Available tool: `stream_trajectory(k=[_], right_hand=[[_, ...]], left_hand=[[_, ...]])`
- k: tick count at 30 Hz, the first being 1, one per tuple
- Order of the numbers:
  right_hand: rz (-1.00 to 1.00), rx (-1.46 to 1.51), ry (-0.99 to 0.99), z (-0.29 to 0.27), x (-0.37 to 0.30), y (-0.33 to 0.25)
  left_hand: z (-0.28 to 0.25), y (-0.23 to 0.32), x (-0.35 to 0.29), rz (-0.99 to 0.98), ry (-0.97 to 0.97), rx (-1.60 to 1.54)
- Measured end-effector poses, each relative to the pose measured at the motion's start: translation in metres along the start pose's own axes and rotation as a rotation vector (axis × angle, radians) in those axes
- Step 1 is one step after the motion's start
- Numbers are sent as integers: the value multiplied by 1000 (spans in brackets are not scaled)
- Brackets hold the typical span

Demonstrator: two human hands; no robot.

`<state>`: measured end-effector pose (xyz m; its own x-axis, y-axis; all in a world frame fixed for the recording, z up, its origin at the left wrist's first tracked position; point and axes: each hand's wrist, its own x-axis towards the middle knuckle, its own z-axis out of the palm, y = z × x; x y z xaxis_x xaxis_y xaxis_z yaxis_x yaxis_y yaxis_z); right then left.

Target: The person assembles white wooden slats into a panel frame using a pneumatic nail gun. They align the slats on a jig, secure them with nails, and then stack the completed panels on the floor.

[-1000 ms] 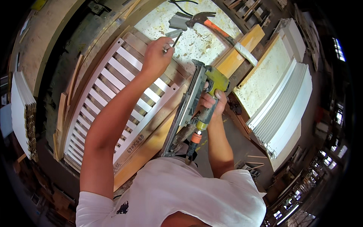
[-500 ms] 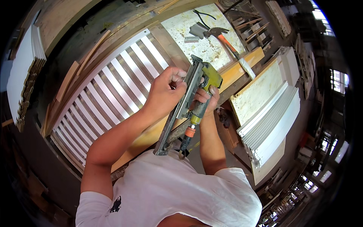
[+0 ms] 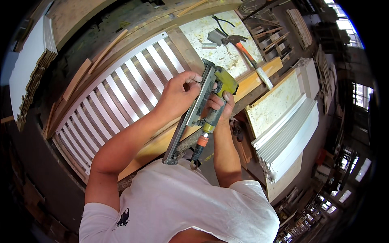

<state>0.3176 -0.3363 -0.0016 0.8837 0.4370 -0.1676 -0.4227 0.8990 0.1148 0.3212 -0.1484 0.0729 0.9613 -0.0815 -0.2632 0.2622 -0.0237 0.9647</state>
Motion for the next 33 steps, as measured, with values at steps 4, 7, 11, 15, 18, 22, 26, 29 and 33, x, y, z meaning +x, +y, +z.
stream_trajectory(k=[4, 7, 11, 15, 18, 22, 26, 29, 33], right_hand=[[28, -19, -33, -10, 2, -3], [-11, -22, -3, -8, 5, -3], [-22, -79, 28, 0, 17, -2], [31, -153, 62, -7, 24, 2], [86, -339, 133, 4, 28, 22], [134, -551, 244, 31, 46, 21], [225, -1113, 386, 73, 69, 22], [371, -1616, 440, 100, 91, 36], [322, -1700, 433, 115, 127, 52]], left_hand=[[-8, 6, -9, 94, 39, 111], [-23, 15, -45, 327, 15, 187], [-34, 7, -104, 758, -175, 410], [-21, -29, -104, 968, 54, 629], [-27, -40, -64, 980, 340, 663], [-16, -54, -38, 572, 497, 355], [-5, -70, -14, -14, 184, -142], [8, -87, 14, -25, 182, -288], [4, -89, 46, -87, 273, -236]])
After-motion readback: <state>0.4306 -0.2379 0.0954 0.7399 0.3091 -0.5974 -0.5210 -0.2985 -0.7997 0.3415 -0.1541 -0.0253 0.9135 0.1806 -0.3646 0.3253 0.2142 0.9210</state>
